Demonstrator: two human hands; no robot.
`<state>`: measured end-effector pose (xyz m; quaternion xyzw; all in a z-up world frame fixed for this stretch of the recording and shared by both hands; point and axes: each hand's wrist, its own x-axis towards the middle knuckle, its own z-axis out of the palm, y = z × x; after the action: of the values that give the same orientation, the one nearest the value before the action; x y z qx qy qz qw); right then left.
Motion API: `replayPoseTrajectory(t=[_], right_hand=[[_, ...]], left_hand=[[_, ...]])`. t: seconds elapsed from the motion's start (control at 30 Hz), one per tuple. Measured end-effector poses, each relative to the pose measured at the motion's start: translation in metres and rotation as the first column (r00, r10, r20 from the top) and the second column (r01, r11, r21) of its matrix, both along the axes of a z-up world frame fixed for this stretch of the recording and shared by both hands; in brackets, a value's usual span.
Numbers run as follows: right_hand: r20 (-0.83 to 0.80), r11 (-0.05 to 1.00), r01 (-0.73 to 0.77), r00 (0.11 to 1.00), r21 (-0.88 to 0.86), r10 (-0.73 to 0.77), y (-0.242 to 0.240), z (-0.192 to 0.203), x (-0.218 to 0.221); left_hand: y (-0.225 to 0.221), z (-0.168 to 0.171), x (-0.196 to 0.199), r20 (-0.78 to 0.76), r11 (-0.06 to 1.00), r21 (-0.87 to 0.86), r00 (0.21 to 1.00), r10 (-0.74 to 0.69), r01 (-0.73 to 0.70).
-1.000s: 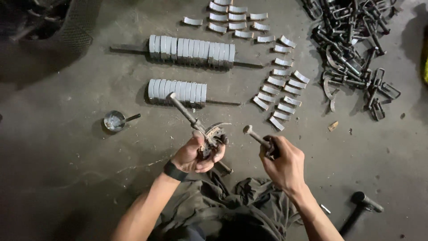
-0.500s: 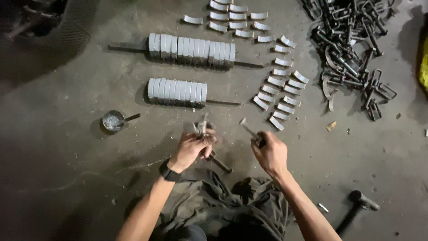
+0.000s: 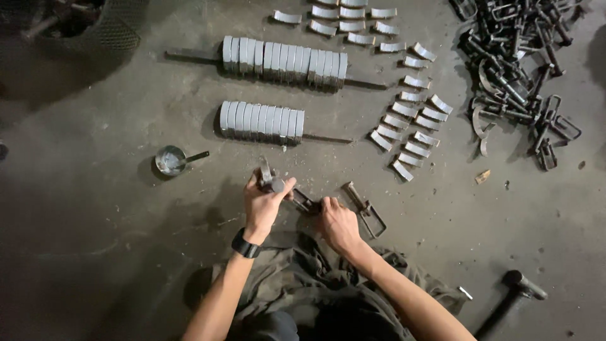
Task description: Organizing and preparing engine bearings and connecting rod components on the floor for assembly.
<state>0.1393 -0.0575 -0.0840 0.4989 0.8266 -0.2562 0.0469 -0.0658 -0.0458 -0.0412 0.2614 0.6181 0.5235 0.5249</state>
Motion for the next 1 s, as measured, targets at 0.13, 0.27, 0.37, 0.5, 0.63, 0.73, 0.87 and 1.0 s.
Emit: replayPoseTrajectory(t=[0.13,0.27,0.37,0.5,0.63,0.73,0.87,1.0], right_hand=[[-0.079,0.997,0.017,0.997,0.076,-0.011,0.010,-0.008,-0.015],[-0.177,0.993,0.022,0.984,0.118,-0.001,0.019,-0.003,-0.010],[-0.455,0.786,0.354,0.664,-0.507,-0.593,0.057,0.043,0.016],[-0.506,0.797,0.226,0.668,-0.561,-0.545,0.105,0.121,0.086],[-0.362,0.550,-0.055,0.806,-0.834,-0.469,0.131,0.216,0.091],[-0.373,0.372,-0.282,0.906,-0.884,-0.200,0.138,0.254,0.056],[-0.427,0.208,-0.425,0.903,-0.881,0.037,0.128,0.246,0.027],[-0.417,0.216,-0.465,0.878,-0.858,0.234,0.122,0.242,0.025]], left_hand=[[-0.014,-0.045,0.001,0.073,1.000,0.001,0.997,0.022,-0.022],[-0.004,-0.032,0.001,0.150,0.994,0.068,0.984,-0.093,0.083],[0.006,-0.014,-0.009,-0.109,0.942,-0.141,0.941,-0.319,0.303],[0.016,-0.050,-0.017,-0.307,0.810,0.091,0.790,-0.530,0.579],[0.045,-0.040,-0.004,-0.153,0.480,-0.091,0.464,-0.873,0.873],[0.068,-0.001,0.016,0.057,0.216,-0.248,0.236,-0.970,0.944],[0.078,0.036,0.032,-0.138,0.032,-0.353,-0.019,-0.990,0.935],[0.072,0.031,0.041,-0.246,-0.050,-0.206,-0.101,-0.964,0.977]])
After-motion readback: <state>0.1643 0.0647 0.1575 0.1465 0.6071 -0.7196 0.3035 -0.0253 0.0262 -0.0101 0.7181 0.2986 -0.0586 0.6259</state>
